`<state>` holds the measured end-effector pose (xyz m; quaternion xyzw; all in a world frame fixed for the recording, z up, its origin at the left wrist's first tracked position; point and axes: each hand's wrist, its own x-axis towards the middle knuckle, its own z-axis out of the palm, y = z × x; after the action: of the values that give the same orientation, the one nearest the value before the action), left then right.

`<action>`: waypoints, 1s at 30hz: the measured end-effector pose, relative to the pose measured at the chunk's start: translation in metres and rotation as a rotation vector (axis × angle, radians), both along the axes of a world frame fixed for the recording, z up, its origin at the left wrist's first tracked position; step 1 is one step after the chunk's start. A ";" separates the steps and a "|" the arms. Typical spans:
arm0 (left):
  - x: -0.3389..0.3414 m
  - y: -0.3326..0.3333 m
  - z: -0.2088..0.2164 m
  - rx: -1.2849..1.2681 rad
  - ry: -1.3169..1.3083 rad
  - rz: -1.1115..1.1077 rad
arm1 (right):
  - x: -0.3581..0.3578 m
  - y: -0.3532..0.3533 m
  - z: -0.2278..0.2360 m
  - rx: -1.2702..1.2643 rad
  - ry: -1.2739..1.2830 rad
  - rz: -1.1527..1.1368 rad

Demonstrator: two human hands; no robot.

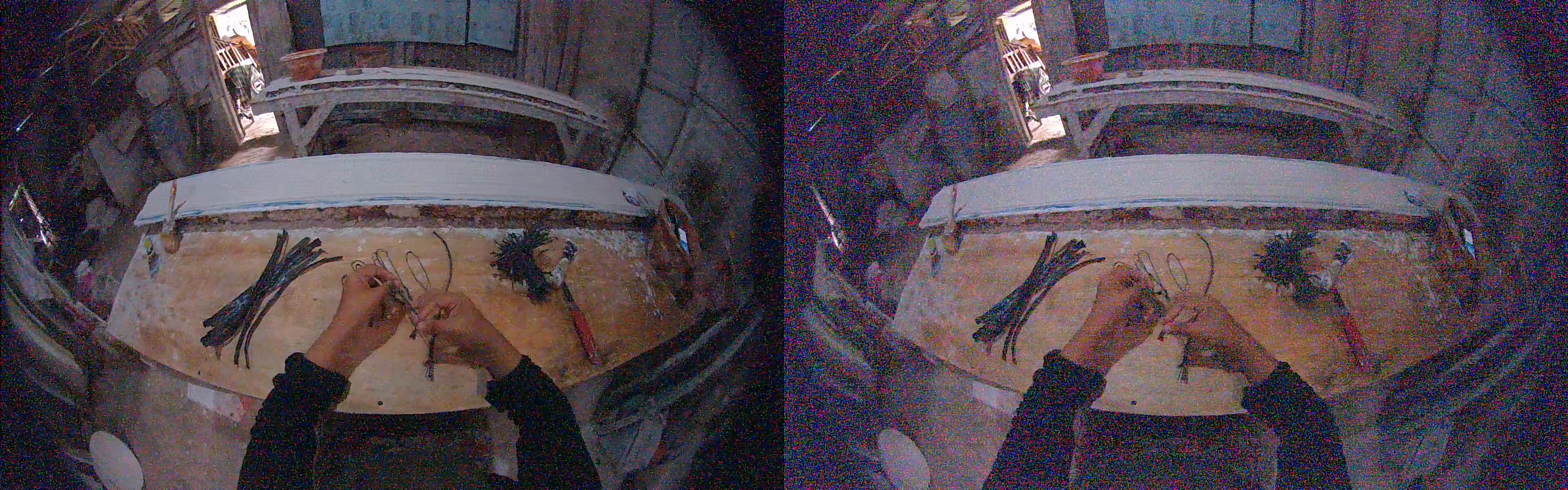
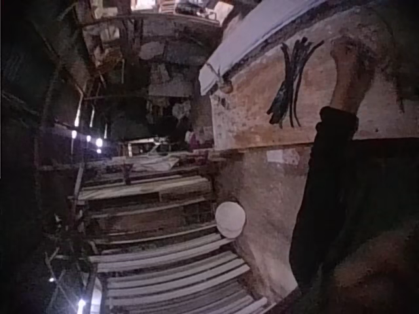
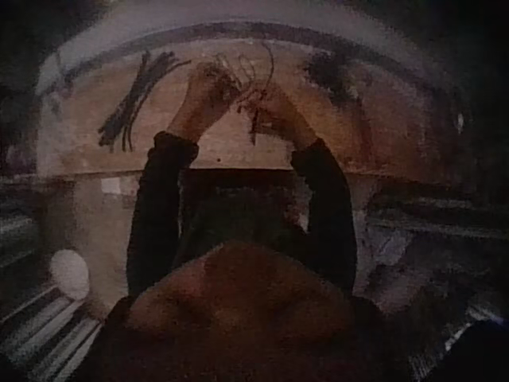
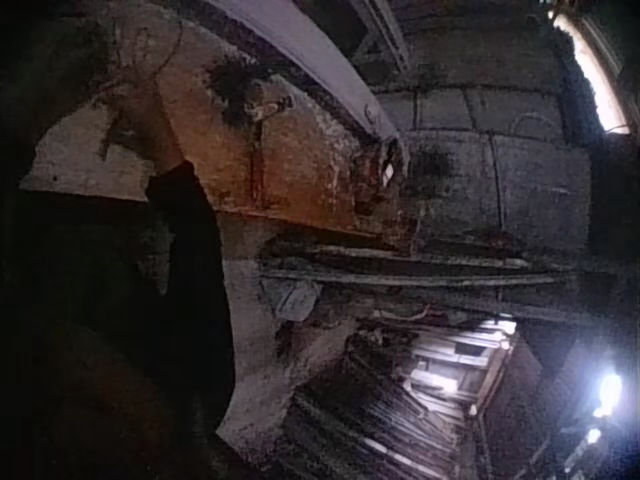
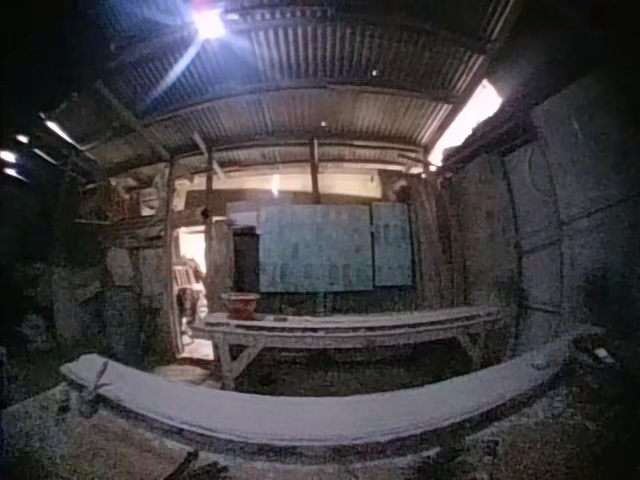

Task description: The person repeatedly picks up thin black strips and interlaces them by hand on a wooden workbench. They form loops and bundles, then place the finished pieces back on the table. The process is continuous and repetitive throughout the clip.

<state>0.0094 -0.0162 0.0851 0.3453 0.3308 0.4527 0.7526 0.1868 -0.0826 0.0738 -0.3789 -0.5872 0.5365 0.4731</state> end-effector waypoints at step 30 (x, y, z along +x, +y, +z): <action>-0.008 0.022 -0.030 0.789 0.749 0.080 | 0.016 0.025 -0.016 0.047 -0.136 -0.631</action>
<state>0.0012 0.0054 0.0551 0.7263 0.3941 0.4167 0.3788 0.2028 -0.0577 0.0581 -0.5661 -0.4831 0.3233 0.5845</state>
